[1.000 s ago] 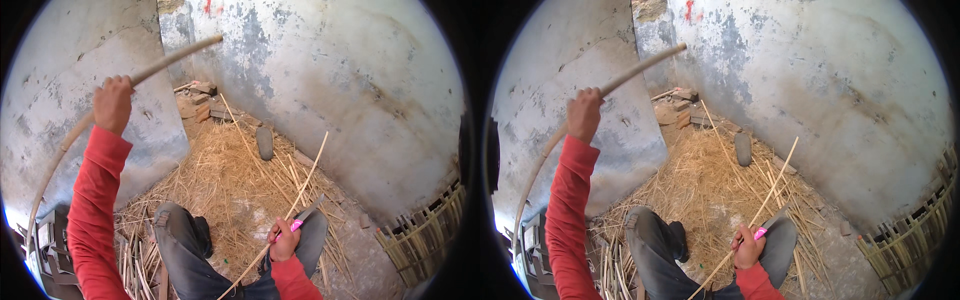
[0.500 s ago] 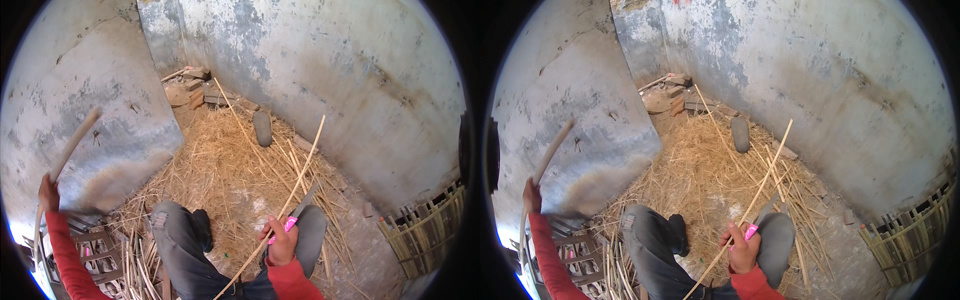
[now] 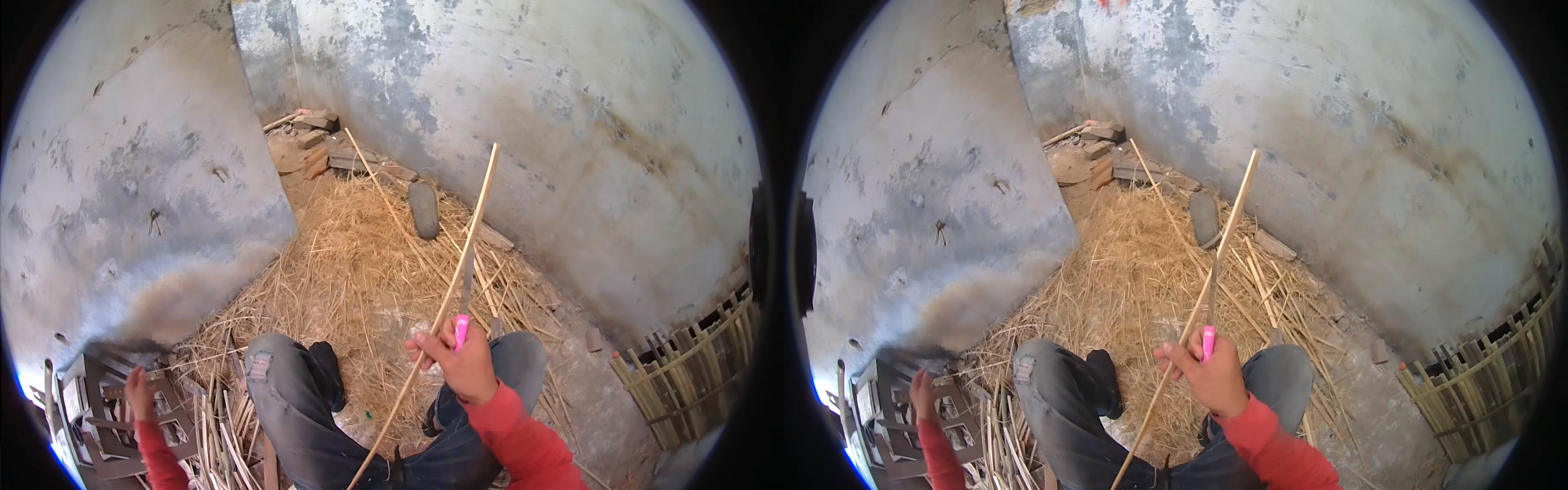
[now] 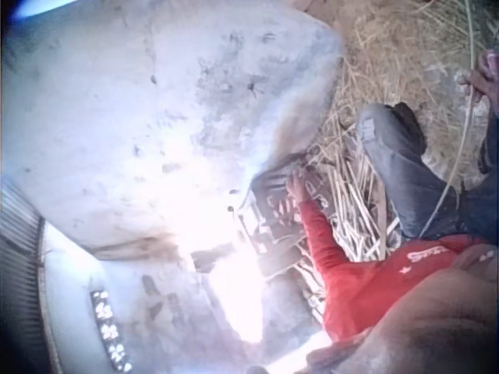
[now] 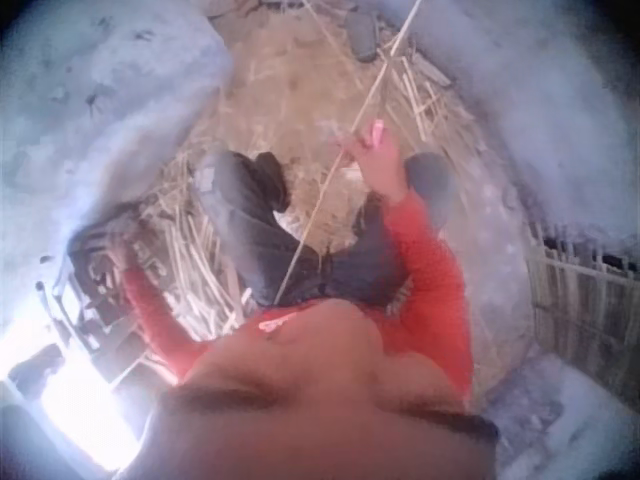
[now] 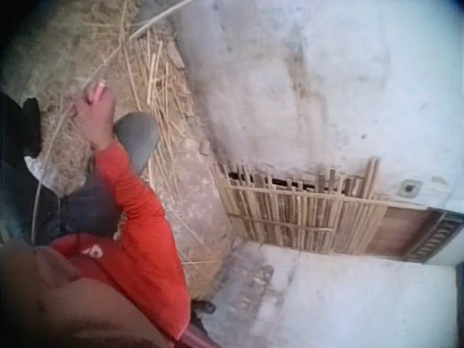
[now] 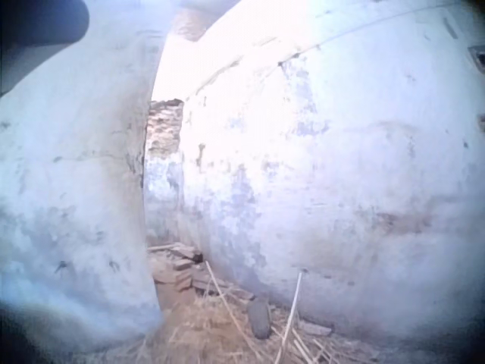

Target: The person strips thin layers from bamboo sticks using a small knife.

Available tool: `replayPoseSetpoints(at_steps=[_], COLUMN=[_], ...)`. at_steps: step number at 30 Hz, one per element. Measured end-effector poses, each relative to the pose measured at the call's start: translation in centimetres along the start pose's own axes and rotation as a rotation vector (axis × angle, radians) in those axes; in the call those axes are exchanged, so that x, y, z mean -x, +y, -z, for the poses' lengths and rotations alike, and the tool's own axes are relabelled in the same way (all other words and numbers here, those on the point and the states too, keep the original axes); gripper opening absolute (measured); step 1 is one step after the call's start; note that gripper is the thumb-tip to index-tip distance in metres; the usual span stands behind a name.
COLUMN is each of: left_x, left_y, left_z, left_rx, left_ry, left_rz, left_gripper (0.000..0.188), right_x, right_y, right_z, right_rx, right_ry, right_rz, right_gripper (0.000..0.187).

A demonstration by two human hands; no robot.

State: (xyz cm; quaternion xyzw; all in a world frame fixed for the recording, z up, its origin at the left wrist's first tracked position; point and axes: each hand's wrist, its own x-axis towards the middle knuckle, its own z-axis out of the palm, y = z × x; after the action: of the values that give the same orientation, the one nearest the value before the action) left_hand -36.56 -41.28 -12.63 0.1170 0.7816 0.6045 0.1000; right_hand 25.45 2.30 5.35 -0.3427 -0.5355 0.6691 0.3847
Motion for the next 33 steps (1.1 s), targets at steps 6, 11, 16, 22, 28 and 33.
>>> replayPoseSetpoints(at_steps=[6, 11, 16, 22, 28, 33], left_x=[21.5, 27.3, 26.6, 26.3, 25.7, 24.7], left_y=[28.7, 31.9, 30.5, 30.2, 27.8, 27.5], left_z=[-30.2, -39.7, -42.3, -42.5, -41.9, -42.0], left_rx=[0.18, 0.289, 0.467, 0.517, 0.444, 0.351], left_ry=[-0.733, -1.373, -1.316, -1.397, -1.447, -1.376], left_rz=[-0.382, -0.095, 0.139, 0.431, 0.513, 0.373], left_gripper=[0.03, 0.048, 0.05, 0.052, 0.054, 0.052], right_x=[-5.0, -8.1, -9.3, -10.8, -14.7, -14.1], right_y=[-4.5, -5.1, -7.8, -3.2, -2.3, -1.6], right_z=[-2.0, -3.9, -3.0, 0.7, 4.4, 3.6], right_rx=[-0.037, -0.012, 0.902, 1.143, 1.106, 1.214], right_ry=[-0.144, -0.17, -0.097, -0.184, -0.038, -0.154], right_rz=[0.071, 0.163, 0.529, 0.553, 0.572, 0.499], right_gripper=[0.039, 0.035, 0.044, 0.054, 0.061, 0.061])
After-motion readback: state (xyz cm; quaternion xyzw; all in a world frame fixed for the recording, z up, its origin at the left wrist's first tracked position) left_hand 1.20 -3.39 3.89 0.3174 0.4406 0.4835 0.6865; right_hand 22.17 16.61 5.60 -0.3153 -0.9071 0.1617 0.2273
